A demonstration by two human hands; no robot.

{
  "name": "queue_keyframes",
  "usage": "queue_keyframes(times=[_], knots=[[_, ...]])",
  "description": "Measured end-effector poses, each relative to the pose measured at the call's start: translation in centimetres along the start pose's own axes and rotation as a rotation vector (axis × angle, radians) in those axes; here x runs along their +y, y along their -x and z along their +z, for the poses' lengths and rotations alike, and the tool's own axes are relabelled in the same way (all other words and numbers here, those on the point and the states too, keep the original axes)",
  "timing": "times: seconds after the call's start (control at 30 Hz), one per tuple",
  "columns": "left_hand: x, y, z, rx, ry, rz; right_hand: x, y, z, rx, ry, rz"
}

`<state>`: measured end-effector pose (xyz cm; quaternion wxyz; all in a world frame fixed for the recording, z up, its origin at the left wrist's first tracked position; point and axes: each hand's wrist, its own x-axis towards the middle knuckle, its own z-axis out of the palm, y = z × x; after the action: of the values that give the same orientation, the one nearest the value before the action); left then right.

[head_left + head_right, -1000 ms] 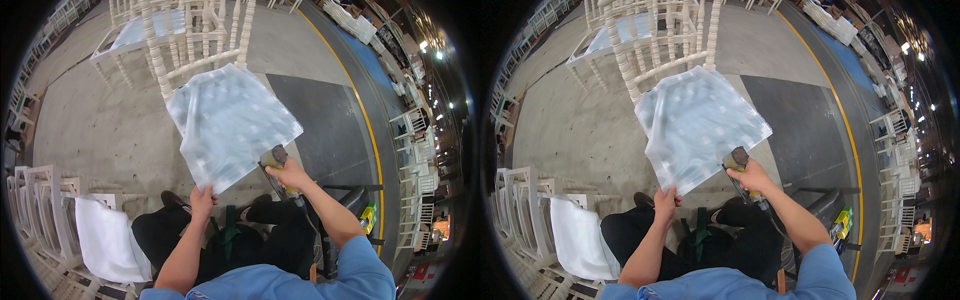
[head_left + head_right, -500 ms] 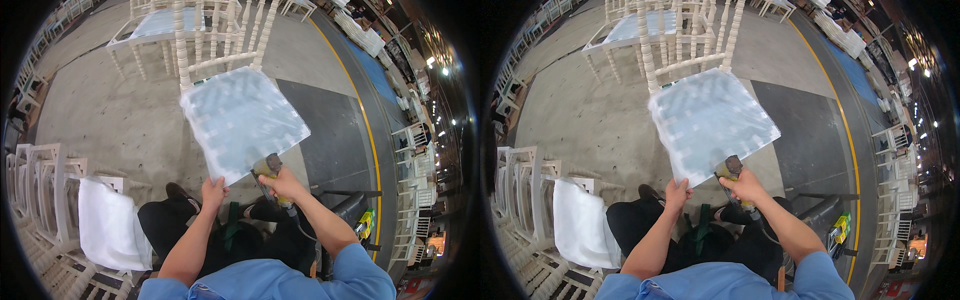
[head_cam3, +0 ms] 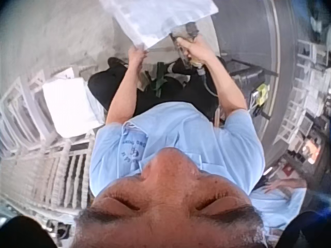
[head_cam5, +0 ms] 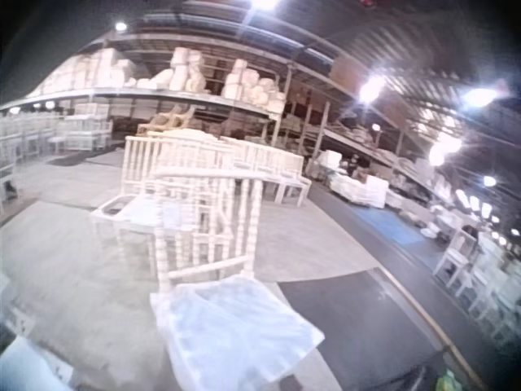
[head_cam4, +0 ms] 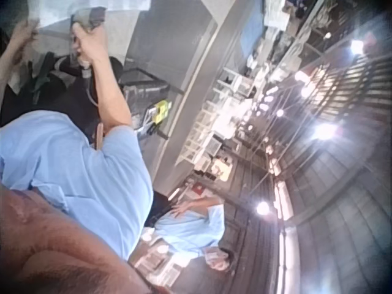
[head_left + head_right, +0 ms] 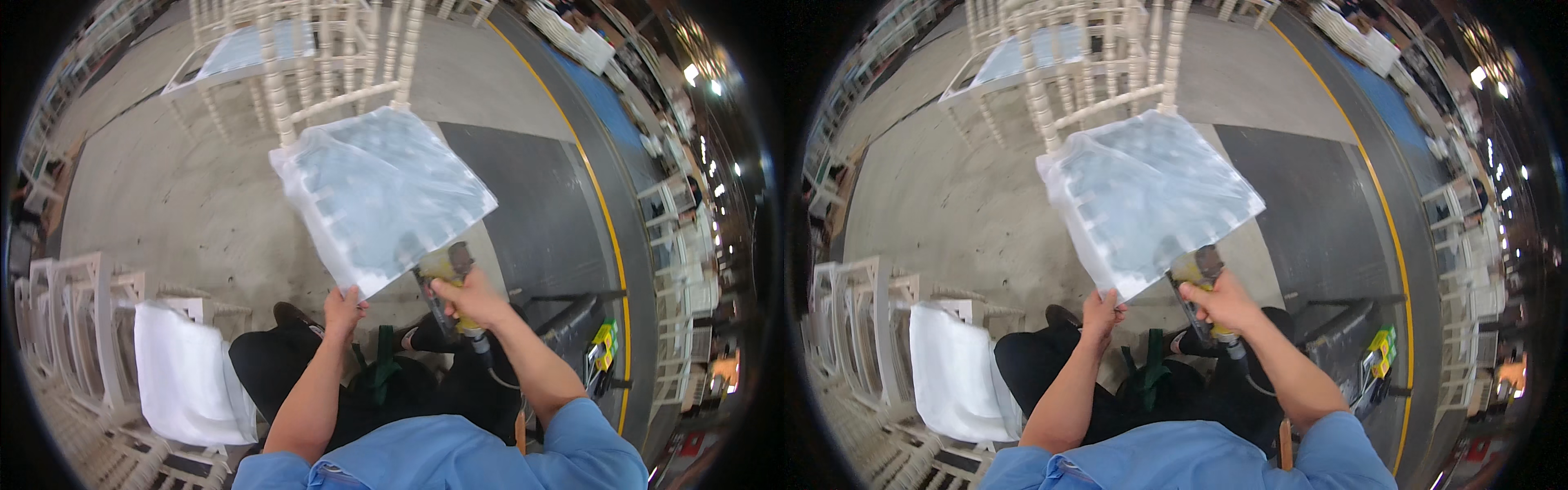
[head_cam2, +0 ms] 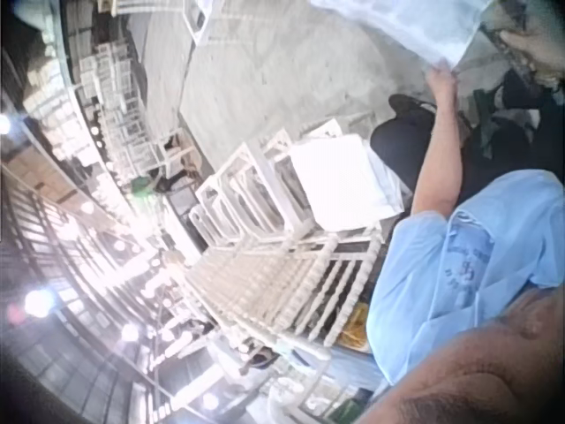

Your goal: The person staples green webbing onto the seat frame of a white wooden chair. They then place a white fabric cover over the webbing and secure it with a staple gun. The person moves the finished chair to a stack and begins working on a second chair.

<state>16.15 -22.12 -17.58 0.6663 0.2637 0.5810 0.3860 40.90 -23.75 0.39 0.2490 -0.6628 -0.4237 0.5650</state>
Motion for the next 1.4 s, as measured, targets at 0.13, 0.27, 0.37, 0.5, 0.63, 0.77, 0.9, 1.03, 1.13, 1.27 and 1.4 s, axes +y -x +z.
queue_keyframes(times=[0.13, 0.27, 0.37, 0.5, 0.63, 0.77, 0.9, 1.03, 1.13, 1.27, 1.4], knots=[[-0.9, -1.6, -1.8, 0.172, -0.230, -0.023, 0.8, 6.9, -7.7, 0.209, -0.164, -0.070], [1.3, -4.1, -4.6, 0.467, -0.390, 0.382, 4.9, 13.3, -14.0, 0.393, -0.214, -0.086], [4.8, -5.6, 0.3, 0.308, -0.279, 0.105, 12.3, 18.2, -18.9, 0.558, -0.383, 0.057], [9.2, -10.5, 0.8, -0.069, 0.081, -0.109, 21.2, 20.0, -24.4, 0.652, -0.560, 0.237], [9.6, -13.0, 3.4, -0.145, 0.365, -0.139, 26.8, 23.1, -29.3, 0.708, -0.763, 0.321], [9.1, -12.1, 3.4, 0.013, 0.417, -0.022, 28.7, 20.8, -29.5, 0.838, -0.405, 0.497], [7.1, -9.6, 4.2, 0.189, 0.520, -0.063, 25.0, 20.0, -28.3, 1.129, 0.630, 0.238], [2.8, -4.7, 4.0, 0.230, 0.683, 0.016, 19.0, 9.7, -17.1, 0.811, 0.196, -0.211], [0.3, -1.9, 7.2, 0.181, 0.771, -0.027, 16.1, 0.6, -7.2, 0.331, -0.167, 0.031], [-1.3, 1.5, 9.5, 0.119, 0.776, -0.045, 14.7, -4.8, -2.3, 0.270, -0.325, 0.229], [-2.2, 0.0, 8.0, 0.116, 0.805, -0.073, 12.4, -8.3, -3.1, 0.251, -0.353, 0.145]])
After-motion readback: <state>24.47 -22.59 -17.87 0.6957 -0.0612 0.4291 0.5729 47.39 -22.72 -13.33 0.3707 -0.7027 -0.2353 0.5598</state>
